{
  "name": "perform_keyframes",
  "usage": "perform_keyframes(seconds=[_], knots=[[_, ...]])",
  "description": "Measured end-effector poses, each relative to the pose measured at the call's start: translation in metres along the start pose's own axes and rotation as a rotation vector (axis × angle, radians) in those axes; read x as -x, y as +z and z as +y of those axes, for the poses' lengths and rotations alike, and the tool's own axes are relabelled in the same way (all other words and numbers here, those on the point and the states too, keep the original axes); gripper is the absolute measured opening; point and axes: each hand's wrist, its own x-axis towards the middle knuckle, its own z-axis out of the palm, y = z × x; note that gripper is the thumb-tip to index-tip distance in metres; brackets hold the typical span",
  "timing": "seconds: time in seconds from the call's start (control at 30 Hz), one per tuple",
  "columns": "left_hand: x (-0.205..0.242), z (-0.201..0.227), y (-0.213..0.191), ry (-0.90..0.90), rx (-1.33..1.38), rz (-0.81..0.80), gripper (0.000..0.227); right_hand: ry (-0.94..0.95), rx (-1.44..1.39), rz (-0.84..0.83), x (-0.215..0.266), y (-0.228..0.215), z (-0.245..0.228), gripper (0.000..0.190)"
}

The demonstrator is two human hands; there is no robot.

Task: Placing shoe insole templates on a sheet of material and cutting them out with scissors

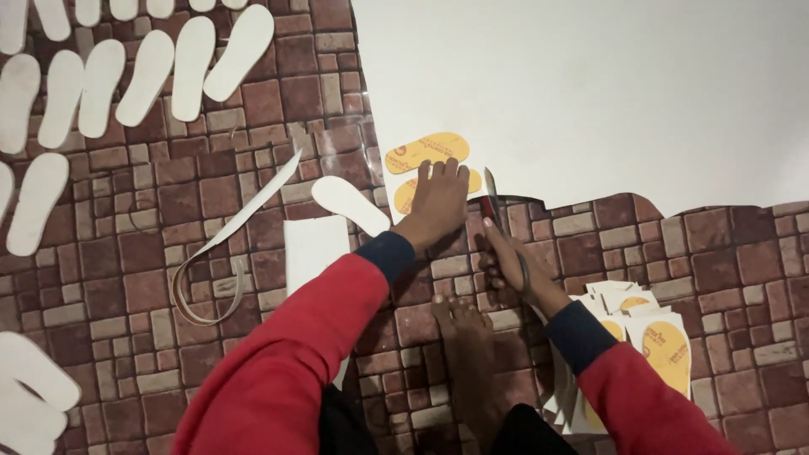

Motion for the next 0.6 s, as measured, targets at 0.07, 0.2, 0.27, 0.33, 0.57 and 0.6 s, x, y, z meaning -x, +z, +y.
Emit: perform_keyframes(seconds=[0.07, 0.2, 0.27, 0.33, 0.57, 0.6], knots=[[0.003, -0.002, 0.000, 0.014, -0.009, 0.023, 0.050, -0.001, -0.018, 0.017, -0.011, -0.005, 0.012, 0.060], [0.002, -0.008, 0.019, 0.052, -0.058, 0.071, 0.065, 0.000, 0.040, 0.065, -0.011, -0.010, 0.010, 0.063], [0.004, -0.005, 0.016, 0.035, -0.065, 0.077, 0.062, 0.006, 0.008, 0.055, -0.010, -0.008, 0.007, 0.061], [0.007, -0.001, 0.006, 0.019, -0.070, 0.081, 0.059, 0.014, -0.026, 0.046, -0.007, -0.009, 0.005, 0.059], [0.002, 0.000, 0.005, -0.023, -0.048, 0.140, 0.055, -0.006, 0.120, 0.061, -0.013, -0.015, 0.000, 0.067], [0.000, -0.002, 0.008, -0.038, -0.031, 0.122, 0.057, -0.018, 0.165, 0.061, -0.015, -0.015, -0.003, 0.069]])
